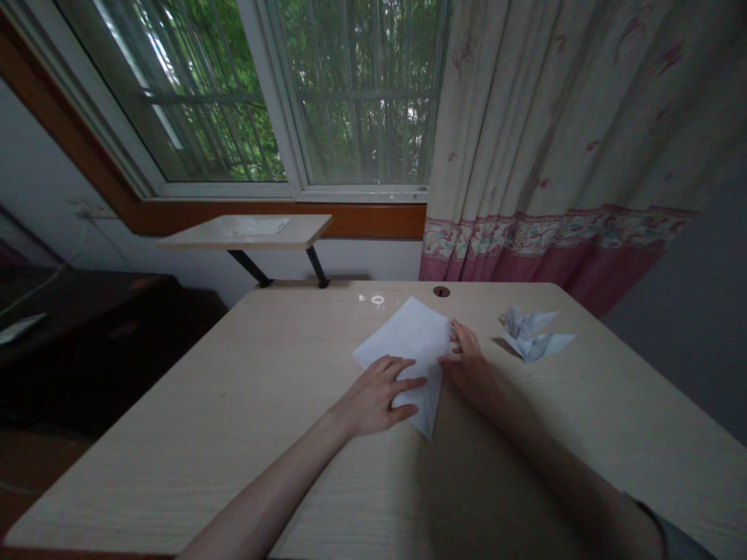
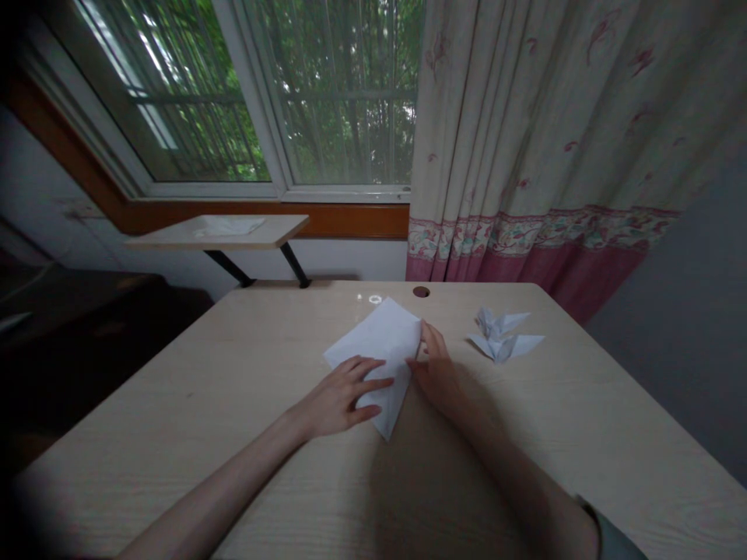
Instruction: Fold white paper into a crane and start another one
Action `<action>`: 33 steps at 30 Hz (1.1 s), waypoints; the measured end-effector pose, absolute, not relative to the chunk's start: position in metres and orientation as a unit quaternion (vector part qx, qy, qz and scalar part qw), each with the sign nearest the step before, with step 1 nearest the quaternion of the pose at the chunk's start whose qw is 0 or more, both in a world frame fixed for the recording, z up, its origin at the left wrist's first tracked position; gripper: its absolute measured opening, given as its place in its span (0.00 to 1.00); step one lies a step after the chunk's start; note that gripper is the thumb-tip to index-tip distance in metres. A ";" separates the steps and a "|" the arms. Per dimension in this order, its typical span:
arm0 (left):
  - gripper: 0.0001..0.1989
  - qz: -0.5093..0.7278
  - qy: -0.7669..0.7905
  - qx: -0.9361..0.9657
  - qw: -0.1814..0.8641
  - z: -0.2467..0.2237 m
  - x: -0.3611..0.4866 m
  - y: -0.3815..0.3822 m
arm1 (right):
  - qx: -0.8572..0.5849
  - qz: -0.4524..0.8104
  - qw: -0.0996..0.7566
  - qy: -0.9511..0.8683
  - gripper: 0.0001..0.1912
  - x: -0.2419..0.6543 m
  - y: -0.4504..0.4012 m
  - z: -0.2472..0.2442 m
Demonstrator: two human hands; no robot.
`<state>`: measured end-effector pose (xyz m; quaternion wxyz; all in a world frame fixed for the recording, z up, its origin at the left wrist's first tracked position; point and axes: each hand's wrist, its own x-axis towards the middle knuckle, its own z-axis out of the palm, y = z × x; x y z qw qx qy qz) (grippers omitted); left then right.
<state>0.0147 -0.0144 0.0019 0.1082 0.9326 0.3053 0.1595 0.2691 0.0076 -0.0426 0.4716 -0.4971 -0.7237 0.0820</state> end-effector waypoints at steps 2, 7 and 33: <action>0.23 0.163 0.303 0.932 0.113 0.002 0.014 -0.014 | -0.506 0.077 0.461 -0.725 0.38 0.270 0.009 -0.044; 0.24 0.160 0.302 0.933 0.111 0.003 0.015 -0.014 | -0.509 0.086 0.423 -0.745 0.35 0.274 0.010 -0.047; 0.24 0.116 0.333 0.934 0.055 0.003 0.012 -0.011 | -0.516 -0.030 0.357 -0.778 0.21 0.270 -0.001 -0.037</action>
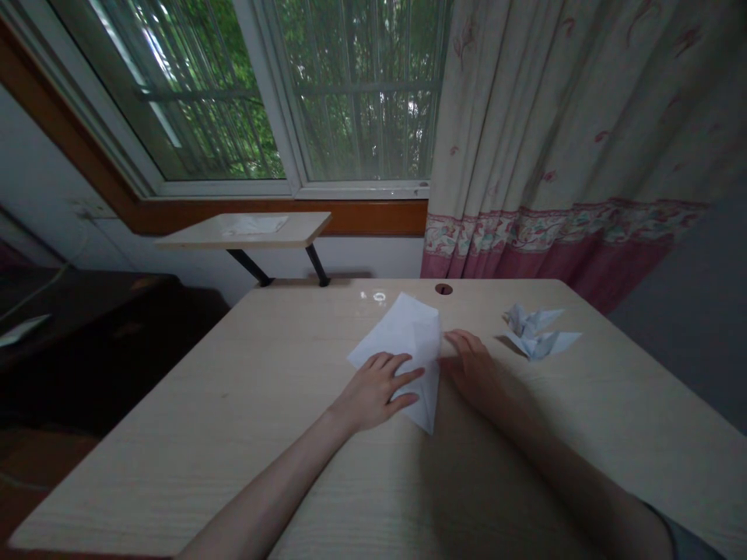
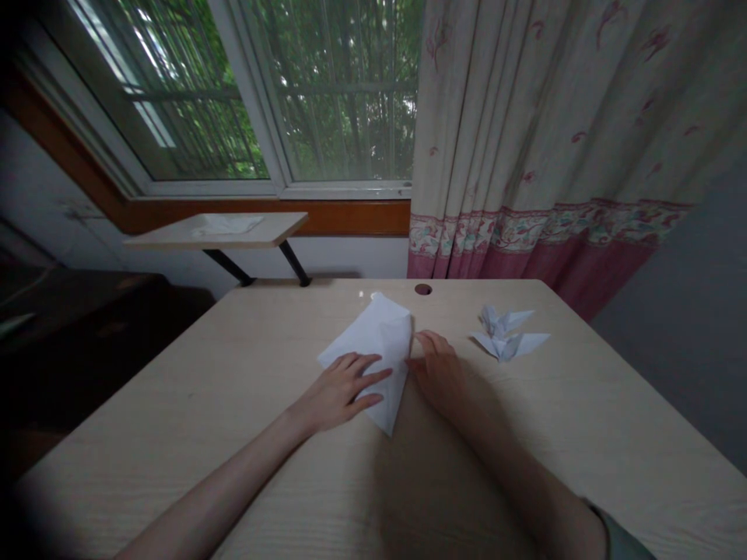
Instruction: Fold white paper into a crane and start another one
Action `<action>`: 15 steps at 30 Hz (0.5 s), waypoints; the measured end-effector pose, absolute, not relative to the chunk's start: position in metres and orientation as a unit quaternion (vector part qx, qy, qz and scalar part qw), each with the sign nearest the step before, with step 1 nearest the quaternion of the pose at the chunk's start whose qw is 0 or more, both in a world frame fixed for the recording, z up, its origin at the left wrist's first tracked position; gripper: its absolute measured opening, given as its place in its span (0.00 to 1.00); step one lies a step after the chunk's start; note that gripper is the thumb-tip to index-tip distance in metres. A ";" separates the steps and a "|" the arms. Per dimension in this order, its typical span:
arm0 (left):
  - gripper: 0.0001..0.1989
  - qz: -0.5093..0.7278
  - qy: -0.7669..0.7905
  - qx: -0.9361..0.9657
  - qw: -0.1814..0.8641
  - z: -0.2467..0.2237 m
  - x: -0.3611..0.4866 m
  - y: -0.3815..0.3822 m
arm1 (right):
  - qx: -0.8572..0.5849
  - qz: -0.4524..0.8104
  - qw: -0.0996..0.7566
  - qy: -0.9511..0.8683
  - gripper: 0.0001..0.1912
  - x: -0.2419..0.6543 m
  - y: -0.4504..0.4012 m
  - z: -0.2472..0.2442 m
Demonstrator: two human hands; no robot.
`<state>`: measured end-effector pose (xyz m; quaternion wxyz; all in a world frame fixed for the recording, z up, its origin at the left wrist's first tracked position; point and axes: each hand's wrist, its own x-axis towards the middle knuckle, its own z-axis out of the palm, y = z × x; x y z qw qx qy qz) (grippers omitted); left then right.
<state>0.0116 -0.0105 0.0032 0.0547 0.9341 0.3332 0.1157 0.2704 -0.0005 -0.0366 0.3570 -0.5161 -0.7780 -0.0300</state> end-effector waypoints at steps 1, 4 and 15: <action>0.24 0.117 0.335 0.933 0.054 0.003 0.010 -0.010 | -0.519 -0.027 0.347 -0.780 0.17 0.270 -0.002 -0.034; 0.23 0.124 0.337 0.932 0.056 0.002 0.007 -0.008 | -0.530 -0.028 0.293 -0.796 0.07 0.268 -0.005 -0.029; 0.24 0.111 0.346 0.928 0.076 -0.005 0.004 -0.006 | -0.549 -0.118 0.189 -0.806 0.11 0.263 -0.011 -0.022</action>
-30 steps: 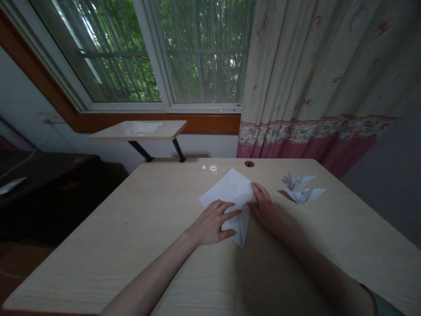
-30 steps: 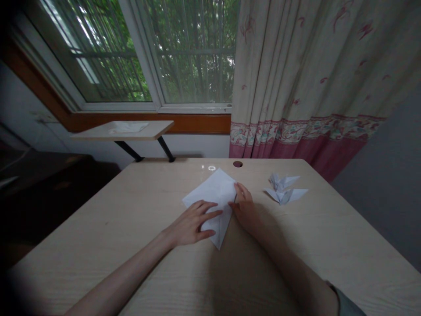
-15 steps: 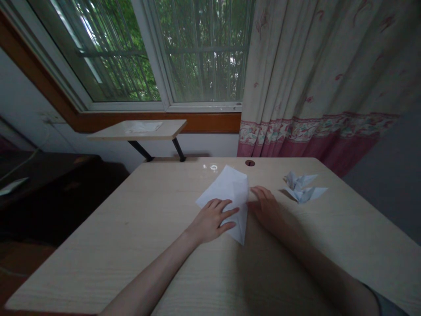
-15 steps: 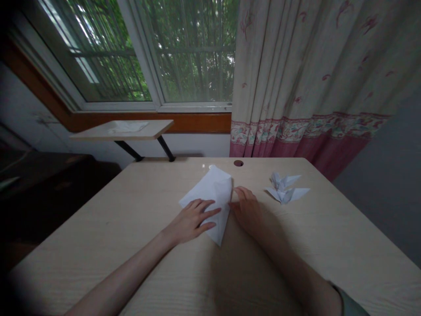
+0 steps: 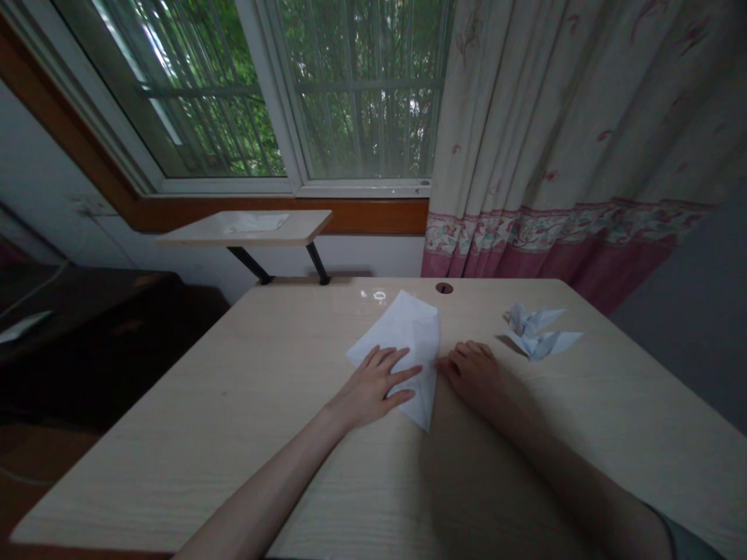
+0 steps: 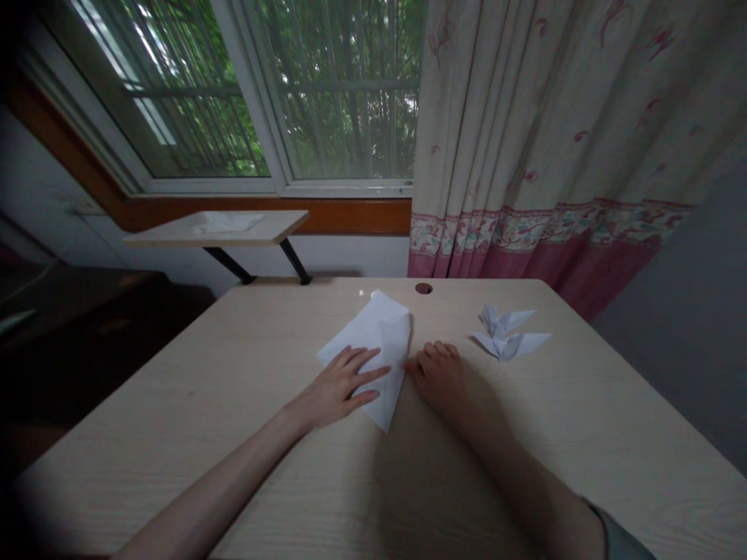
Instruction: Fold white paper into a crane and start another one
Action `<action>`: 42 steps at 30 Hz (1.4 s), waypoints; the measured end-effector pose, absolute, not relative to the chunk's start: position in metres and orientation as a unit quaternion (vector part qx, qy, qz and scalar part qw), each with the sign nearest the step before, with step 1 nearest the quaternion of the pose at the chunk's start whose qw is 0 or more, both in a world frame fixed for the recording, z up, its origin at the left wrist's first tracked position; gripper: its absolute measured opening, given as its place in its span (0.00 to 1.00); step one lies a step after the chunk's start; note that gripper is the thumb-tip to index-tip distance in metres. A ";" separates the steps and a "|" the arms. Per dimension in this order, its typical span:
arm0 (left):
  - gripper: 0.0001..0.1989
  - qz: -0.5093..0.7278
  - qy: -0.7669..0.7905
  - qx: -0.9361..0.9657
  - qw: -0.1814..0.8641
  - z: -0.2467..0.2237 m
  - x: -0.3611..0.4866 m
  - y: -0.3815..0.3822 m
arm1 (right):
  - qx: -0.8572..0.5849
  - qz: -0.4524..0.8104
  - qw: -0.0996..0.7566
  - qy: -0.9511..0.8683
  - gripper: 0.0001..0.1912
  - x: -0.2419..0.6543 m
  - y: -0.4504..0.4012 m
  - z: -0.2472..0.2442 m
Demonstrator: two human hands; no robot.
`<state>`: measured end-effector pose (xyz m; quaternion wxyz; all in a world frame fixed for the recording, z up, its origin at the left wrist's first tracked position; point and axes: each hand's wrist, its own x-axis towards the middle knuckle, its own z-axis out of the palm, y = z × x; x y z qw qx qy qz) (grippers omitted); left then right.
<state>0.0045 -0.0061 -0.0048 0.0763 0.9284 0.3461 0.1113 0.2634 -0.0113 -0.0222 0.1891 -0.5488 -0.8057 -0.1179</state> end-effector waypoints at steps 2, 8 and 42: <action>0.24 0.114 0.344 0.929 0.076 -0.006 0.004 -0.005 | -0.552 -0.120 0.189 -0.803 0.11 0.263 -0.012 -0.023; 0.23 0.117 0.342 0.929 0.072 -0.007 0.004 -0.005 | -0.549 -0.110 0.174 -0.810 0.10 0.264 -0.014 -0.018; 0.23 0.112 0.352 0.926 0.082 -0.002 0.005 -0.007 | -0.454 -0.039 0.121 -0.882 0.07 0.265 -0.021 0.001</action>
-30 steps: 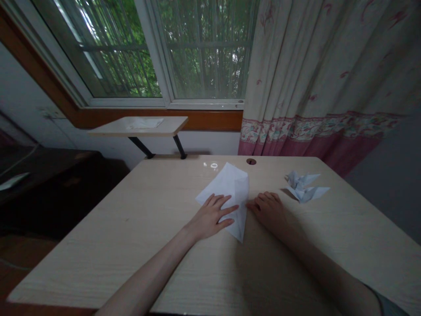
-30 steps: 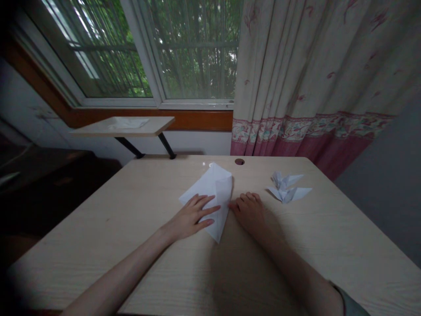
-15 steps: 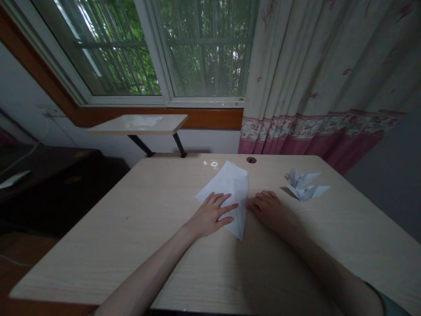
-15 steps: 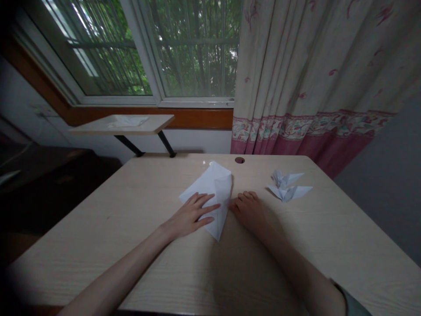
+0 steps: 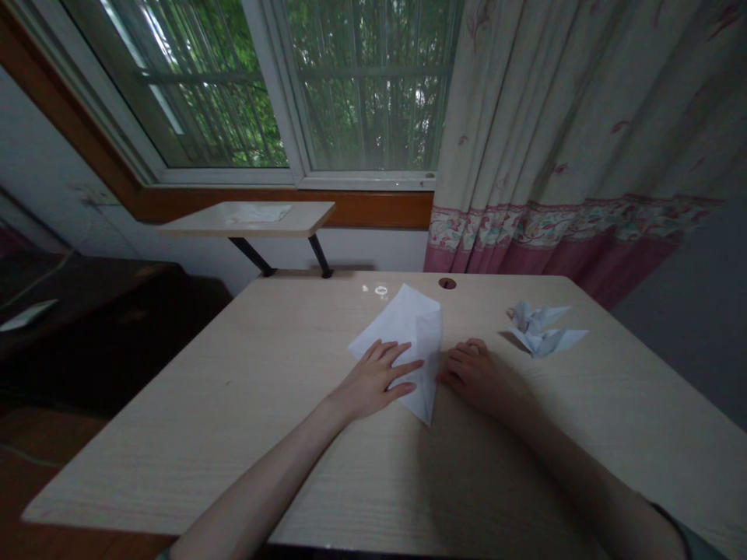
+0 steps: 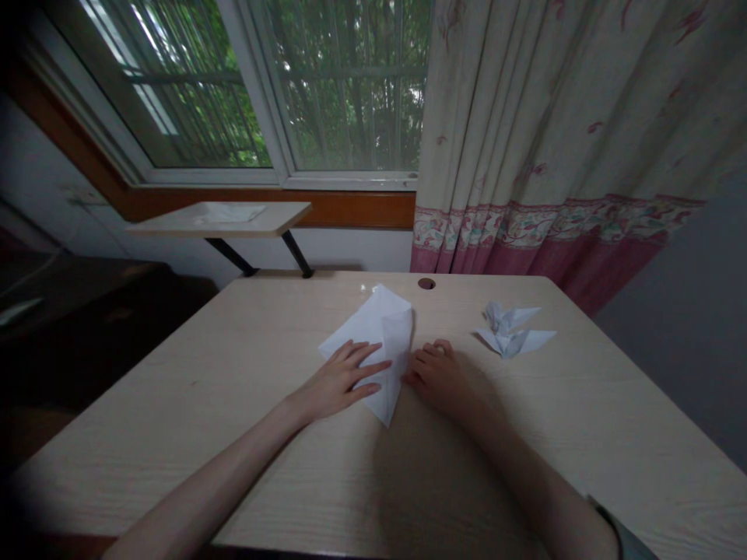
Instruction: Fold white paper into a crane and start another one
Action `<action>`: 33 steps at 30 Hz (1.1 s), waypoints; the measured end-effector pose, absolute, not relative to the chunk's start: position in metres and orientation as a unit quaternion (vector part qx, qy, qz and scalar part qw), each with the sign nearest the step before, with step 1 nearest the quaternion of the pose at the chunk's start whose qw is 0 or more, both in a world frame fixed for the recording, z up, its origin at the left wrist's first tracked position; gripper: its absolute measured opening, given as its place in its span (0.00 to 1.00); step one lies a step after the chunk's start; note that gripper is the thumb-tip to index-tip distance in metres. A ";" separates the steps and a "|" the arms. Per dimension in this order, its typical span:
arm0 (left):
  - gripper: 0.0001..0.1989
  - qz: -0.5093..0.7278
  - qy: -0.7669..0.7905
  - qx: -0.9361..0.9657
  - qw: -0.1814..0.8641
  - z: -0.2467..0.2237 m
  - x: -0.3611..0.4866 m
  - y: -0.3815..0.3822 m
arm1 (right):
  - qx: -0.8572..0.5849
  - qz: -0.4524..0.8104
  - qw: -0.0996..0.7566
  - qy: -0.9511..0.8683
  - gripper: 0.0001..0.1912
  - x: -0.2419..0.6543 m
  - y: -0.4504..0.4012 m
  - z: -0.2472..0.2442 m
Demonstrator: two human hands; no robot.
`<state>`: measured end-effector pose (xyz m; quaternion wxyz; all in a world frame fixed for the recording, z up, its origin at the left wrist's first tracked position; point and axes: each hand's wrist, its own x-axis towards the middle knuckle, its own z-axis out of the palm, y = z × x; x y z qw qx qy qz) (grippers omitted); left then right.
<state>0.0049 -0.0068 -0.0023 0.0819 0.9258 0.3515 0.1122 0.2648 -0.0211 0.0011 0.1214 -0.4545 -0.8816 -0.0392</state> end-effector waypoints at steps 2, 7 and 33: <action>0.22 0.111 0.354 0.925 0.078 -0.002 0.005 -0.006 | -0.453 -0.022 0.122 -0.883 0.07 0.264 -0.022 0.002; 0.20 0.114 0.347 0.928 0.074 -0.001 0.005 -0.005 | -0.442 0.010 0.122 -0.889 0.08 0.264 -0.022 0.002; 0.21 0.119 0.343 0.928 0.082 -0.001 0.003 -0.005 | -0.370 0.149 0.143 -0.906 0.09 0.255 -0.037 0.007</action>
